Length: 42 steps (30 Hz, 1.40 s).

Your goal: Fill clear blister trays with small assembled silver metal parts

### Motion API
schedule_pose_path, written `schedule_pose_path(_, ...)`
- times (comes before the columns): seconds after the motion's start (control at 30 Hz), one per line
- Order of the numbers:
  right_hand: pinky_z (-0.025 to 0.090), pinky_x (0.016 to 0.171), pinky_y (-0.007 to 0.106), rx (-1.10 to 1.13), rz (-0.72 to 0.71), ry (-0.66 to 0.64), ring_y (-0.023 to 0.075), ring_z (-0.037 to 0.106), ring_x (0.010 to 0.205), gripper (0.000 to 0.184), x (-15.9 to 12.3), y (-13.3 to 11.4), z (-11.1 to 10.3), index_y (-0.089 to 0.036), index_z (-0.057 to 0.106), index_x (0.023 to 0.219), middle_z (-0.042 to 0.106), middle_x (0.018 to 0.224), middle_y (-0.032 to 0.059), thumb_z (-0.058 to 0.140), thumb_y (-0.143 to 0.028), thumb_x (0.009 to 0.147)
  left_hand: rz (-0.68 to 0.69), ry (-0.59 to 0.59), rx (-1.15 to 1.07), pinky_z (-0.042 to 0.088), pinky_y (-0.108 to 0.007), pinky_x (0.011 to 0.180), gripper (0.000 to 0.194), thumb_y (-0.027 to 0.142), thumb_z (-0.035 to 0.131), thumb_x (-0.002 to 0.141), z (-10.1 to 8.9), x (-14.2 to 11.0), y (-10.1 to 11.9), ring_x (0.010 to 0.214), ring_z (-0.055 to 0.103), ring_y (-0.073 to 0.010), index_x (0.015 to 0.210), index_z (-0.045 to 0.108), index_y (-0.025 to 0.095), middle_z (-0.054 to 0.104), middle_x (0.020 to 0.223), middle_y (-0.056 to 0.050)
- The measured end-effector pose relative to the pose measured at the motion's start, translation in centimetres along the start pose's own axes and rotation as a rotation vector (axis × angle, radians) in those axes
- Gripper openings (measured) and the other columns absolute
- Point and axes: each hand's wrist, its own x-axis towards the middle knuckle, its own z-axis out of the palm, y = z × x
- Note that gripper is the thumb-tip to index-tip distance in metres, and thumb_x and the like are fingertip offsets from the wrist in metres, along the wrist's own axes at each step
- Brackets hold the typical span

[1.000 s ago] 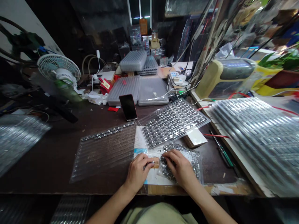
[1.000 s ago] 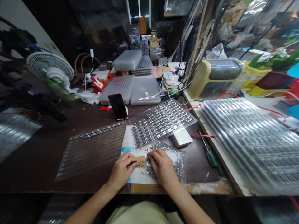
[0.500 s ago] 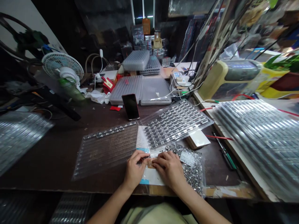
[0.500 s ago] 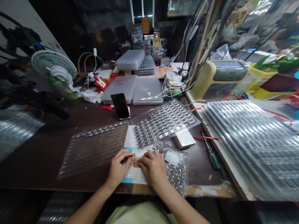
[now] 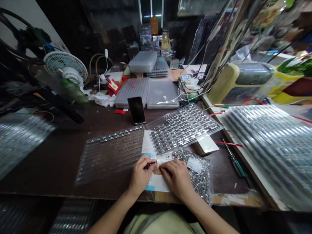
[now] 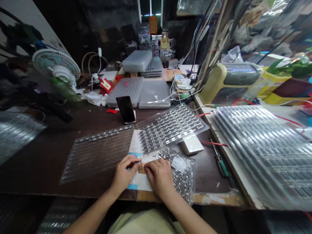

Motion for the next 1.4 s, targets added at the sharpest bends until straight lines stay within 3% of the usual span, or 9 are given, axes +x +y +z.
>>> schedule_pose_path(0.27, 0.028, 0.069, 0.032, -0.059, 0.014, -0.016, 0.0187, 0.048, 0.081, 0.013, 0.2, -0.2, 0.0, -0.031, 0.068, 0.091, 0.065, 0.087, 0.0012, 0.058, -0.025, 0.085, -0.001, -0.011, 0.008, 0.049, -0.024, 0.069, 0.013, 0.022, 0.058, 0.084, -0.1, 0.0, -0.1, 0.081, 0.062, -0.0161, 0.089, 0.07, 0.018, 0.065, 0.086, -0.005)
schedule_pose_path(0.47, 0.03, 0.071, 0.032, -0.03, -0.004, -0.037, 0.0176, 0.051, 0.083, 0.012, 0.1, -0.2, -0.2, -0.028, 0.068, 0.089, 0.067, 0.087, -0.0006, 0.059, -0.021, 0.085, -0.018, -0.011, 0.009, 0.049, -0.025, 0.069, 0.013, 0.021, 0.058, 0.084, -0.1, 0.0, -0.2, 0.08, 0.062, -0.0161, 0.088, 0.07, 0.018, 0.065, 0.086, -0.005)
schedule_pose_path(0.7, 0.032, 0.079, 0.034, -0.34, -0.125, 0.046, 0.0205, 0.051, 0.095, 0.022, -0.6, 2.2, -2.6, -0.027, 0.064, 0.106, 0.064, 0.109, 0.0028, 0.058, -0.021, 0.086, -0.047, -0.024, -0.036, 0.048, -0.024, 0.064, 0.013, 0.023, 0.059, 0.083, -0.4, 1.1, 0.3, 0.077, 0.061, -0.0156, 0.088, 0.07, 0.018, 0.066, 0.085, -0.005)
schedule_pose_path(0.83, 0.033, 0.076, 0.034, -0.452, -0.158, -0.012, 0.0206, 0.051, 0.089, 0.015, -1.1, 3.6, -2.7, -0.024, 0.065, 0.099, 0.065, 0.099, 0.0034, 0.061, -0.022, 0.084, 0.01, -0.11, -0.001, 0.048, -0.025, 0.068, 0.011, 0.02, 0.061, 0.081, 0.6, 1.6, 1.3, 0.078, 0.061, -0.0156, 0.087, 0.071, 0.02, 0.065, 0.085, -0.004)
schedule_pose_path(0.97, 0.034, 0.07, 0.031, -0.379, -0.126, -0.008, 0.018, 0.05, 0.078, 0.005, -1.4, 4.1, -2.1, -0.022, 0.064, 0.087, 0.063, 0.083, 0.0019, 0.06, -0.021, 0.085, 0.097, -0.172, 0.09, 0.048, -0.028, 0.074, 0.012, 0.017, 0.064, 0.079, 1.7, 1.0, 1.7, 0.081, 0.06, -0.0164, 0.088, 0.071, 0.022, 0.065, 0.083, -0.003)
schedule_pose_path(1.1, 0.037, 0.072, 0.03, -0.232, -0.082, 0.102, 0.0172, 0.052, 0.081, 0.012, -1.3, 4.1, -1.9, -0.021, 0.063, 0.09, 0.062, 0.09, 0.0043, 0.052, -0.022, 0.089, 0.164, -0.187, 0.15, 0.048, -0.029, 0.074, 0.015, 0.017, 0.065, 0.08, 2.0, 0.2, 1.4, 0.081, 0.059, -0.0171, 0.092, 0.071, 0.024, 0.065, 0.082, -0.003)
schedule_pose_path(1.4, 0.043, 0.073, 0.031, -0.121, -0.032, 0.155, 0.0176, 0.053, 0.078, 0.014, -1.3, 3.9, -1.9, -0.018, 0.063, 0.086, 0.059, 0.083, 0.0051, 0.049, -0.016, 0.085, 0.151, -0.203, 0.167, 0.049, -0.029, 0.074, 0.015, 0.016, 0.067, 0.078, 2.3, 0.4, 0.9, 0.08, 0.06, -0.0167, 0.089, 0.072, 0.024, 0.067, 0.082, -0.002)
